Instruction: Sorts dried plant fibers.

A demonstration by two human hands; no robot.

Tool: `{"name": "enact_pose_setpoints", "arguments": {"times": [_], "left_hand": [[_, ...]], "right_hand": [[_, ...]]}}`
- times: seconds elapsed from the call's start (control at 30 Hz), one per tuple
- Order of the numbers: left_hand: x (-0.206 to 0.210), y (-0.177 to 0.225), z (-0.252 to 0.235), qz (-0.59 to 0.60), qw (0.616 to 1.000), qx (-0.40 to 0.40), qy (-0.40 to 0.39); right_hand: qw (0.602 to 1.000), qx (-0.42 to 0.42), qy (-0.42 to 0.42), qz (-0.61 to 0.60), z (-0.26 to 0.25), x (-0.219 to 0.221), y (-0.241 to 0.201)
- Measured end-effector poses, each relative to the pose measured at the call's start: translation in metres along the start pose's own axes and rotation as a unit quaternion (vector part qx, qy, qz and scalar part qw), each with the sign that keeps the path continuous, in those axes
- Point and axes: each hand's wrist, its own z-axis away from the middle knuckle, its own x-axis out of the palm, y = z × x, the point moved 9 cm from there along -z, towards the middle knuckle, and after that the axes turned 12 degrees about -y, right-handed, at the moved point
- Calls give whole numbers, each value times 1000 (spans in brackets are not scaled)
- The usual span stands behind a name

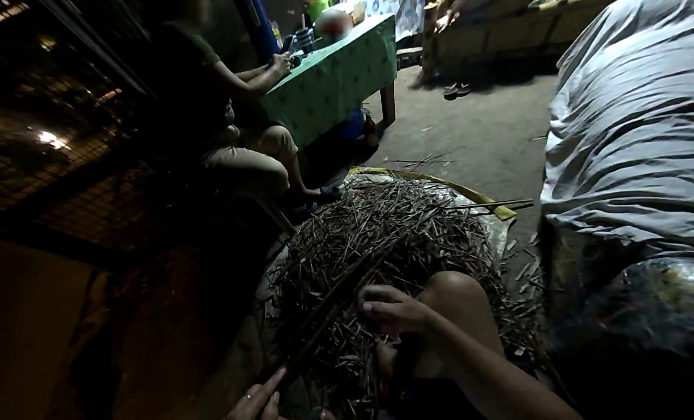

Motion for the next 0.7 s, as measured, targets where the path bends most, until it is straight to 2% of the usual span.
{"name": "enact_pose_setpoints", "arguments": {"times": [0.1, 0.13, 0.17, 0.2, 0.27, 0.3, 0.43, 0.57, 0.63, 0.7], "left_hand": [[1, 2, 1, 31, 999, 0, -7], [0, 2, 2, 37, 999, -2, -13], [-1, 2, 3, 43, 999, -5, -16], [-3, 0, 5, 44, 999, -9, -19], [-7, -5, 12, 33, 999, -22, -19], [-10, -6, 13, 26, 999, -22, -16], [-12, -5, 10, 1, 1000, -15, -19], [-14, -6, 10, -18, 999, -29, 7], [-18, -12, 14, -27, 999, -37, 24], [-21, -14, 16, -38, 998, -39, 34]], "right_hand": [[995, 34, -91, 20, -4, 26, 2], [995, 42, -81, 30, -4, 26, 2], [998, 41, -26, 33, -1, 16, 1], [997, 30, 69, 16, 6, -6, -3], [967, -11, 247, -61, 27, -52, -8], [952, -34, 290, -93, 34, -68, -7], [920, -86, 341, -172, 41, -83, 7], [846, -48, 491, -200, 69, -102, 5], [813, -75, 543, -195, 83, -117, 2], [827, -90, 520, -192, 81, -118, -2]]}}
